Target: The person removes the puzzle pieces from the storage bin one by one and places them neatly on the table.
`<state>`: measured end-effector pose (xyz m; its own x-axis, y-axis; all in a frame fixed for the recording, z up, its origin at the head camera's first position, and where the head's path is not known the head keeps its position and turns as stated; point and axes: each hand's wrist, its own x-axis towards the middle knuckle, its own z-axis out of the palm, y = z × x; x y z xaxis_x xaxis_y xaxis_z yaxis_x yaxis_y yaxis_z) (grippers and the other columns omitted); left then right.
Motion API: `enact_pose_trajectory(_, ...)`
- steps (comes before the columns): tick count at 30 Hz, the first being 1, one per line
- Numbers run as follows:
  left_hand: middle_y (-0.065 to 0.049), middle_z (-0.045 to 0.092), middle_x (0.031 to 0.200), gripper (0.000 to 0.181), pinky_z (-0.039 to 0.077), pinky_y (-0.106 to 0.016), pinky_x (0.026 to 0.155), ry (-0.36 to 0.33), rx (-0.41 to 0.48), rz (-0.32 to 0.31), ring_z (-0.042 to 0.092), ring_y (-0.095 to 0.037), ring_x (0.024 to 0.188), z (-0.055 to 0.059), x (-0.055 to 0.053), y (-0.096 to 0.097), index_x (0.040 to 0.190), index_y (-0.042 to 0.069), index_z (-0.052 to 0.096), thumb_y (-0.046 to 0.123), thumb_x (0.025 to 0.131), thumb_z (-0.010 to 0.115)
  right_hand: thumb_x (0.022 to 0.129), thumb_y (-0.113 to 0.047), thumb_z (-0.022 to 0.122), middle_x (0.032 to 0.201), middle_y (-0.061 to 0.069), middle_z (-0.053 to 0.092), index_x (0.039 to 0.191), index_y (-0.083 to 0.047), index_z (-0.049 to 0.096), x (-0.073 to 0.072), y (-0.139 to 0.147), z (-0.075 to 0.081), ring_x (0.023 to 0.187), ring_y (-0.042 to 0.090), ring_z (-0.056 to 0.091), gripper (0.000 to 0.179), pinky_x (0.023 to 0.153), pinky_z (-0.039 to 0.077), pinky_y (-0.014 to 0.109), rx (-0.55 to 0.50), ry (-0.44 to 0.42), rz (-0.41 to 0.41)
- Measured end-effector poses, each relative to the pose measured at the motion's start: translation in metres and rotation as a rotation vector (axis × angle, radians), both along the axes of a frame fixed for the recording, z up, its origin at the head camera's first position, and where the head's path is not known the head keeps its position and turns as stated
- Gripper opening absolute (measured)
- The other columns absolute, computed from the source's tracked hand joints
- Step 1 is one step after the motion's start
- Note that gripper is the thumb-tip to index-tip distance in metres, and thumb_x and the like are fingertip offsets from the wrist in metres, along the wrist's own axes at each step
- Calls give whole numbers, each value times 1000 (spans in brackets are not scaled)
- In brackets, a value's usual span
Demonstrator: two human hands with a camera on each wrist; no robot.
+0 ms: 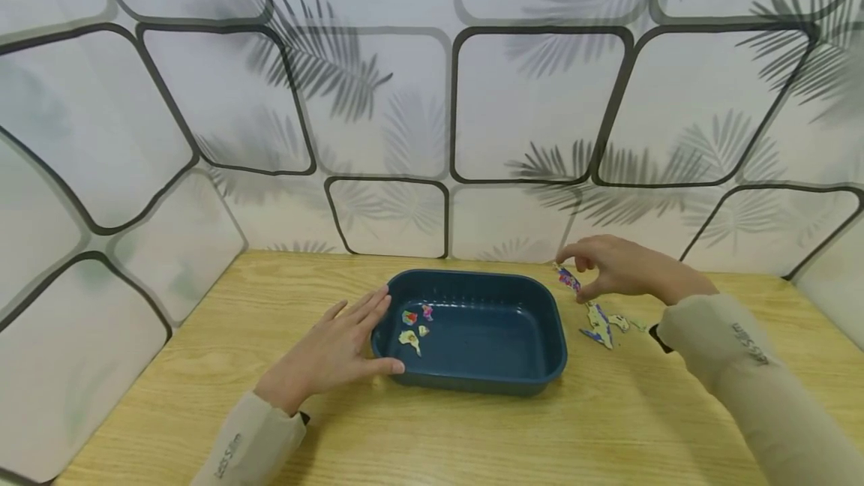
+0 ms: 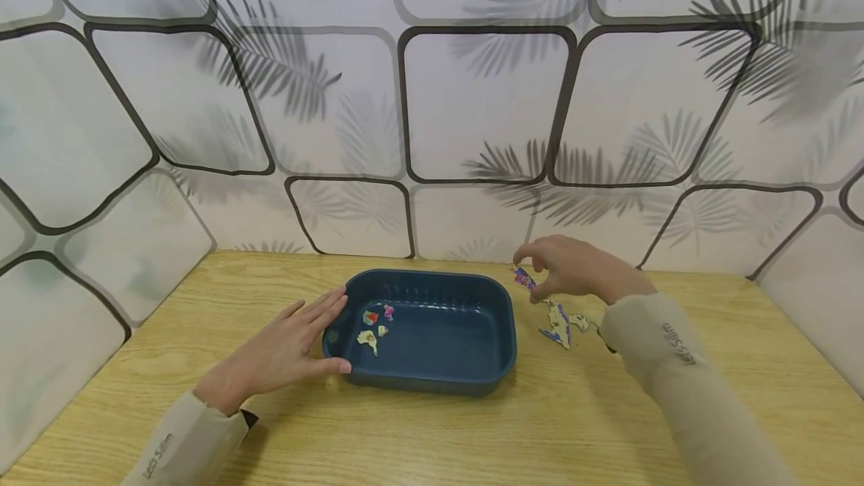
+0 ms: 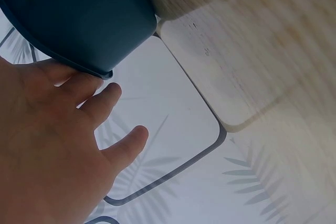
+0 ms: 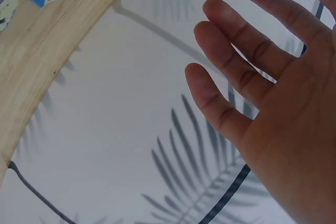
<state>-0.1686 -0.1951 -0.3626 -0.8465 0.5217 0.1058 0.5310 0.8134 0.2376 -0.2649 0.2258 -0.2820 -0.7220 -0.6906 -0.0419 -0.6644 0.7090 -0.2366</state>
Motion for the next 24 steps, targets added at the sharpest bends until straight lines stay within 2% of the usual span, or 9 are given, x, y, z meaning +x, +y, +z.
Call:
enact_pose_trajectory(20,-17,25,165,100,22,-65,115,-7,-8,3,27,-34,150,1,0,0,155,-6,33,68,92,58,78,-21,88,92,1,59,123,4,65,6,43,-21,87,22,58,57,72,49,43,-43,-8,-56)
enact_pose_trajectory(24,-17,25,165,100,22,-65,115,-3,-6,4,27,-34,150,1,0,0,154,-7,34,68,92,58,80,-22,87,96,2,60,124,3,64,8,51,-23,89,22,58,56,73,49,42,-58,-31,-93)
